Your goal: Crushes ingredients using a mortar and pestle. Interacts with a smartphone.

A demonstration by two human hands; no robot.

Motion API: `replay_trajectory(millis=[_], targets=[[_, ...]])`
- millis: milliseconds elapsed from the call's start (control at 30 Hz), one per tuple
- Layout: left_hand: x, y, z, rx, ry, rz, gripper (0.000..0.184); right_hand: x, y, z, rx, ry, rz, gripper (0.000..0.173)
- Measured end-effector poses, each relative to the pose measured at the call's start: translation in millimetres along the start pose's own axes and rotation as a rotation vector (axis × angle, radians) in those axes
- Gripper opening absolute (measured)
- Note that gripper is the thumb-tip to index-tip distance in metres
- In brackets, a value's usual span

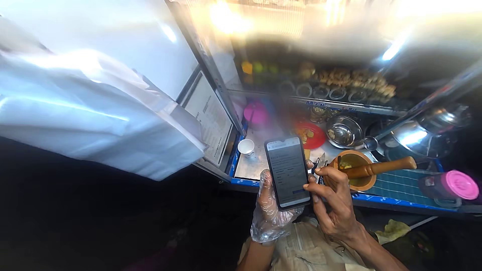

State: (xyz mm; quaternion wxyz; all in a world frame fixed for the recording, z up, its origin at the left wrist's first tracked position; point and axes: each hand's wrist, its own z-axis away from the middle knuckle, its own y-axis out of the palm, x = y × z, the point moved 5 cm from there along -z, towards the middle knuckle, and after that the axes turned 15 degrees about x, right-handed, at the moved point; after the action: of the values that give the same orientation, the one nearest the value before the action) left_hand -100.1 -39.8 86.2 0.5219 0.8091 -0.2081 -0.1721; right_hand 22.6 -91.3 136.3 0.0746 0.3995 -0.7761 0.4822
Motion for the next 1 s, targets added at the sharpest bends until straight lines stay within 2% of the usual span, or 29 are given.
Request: replay_trajectory(millis=[1000], targets=[[0.6,-3.6,-0.8,-0.021,-0.007,-0.010,0.063,-3.5,4.0,1.7,0.042,0.026,0.006,0.022]])
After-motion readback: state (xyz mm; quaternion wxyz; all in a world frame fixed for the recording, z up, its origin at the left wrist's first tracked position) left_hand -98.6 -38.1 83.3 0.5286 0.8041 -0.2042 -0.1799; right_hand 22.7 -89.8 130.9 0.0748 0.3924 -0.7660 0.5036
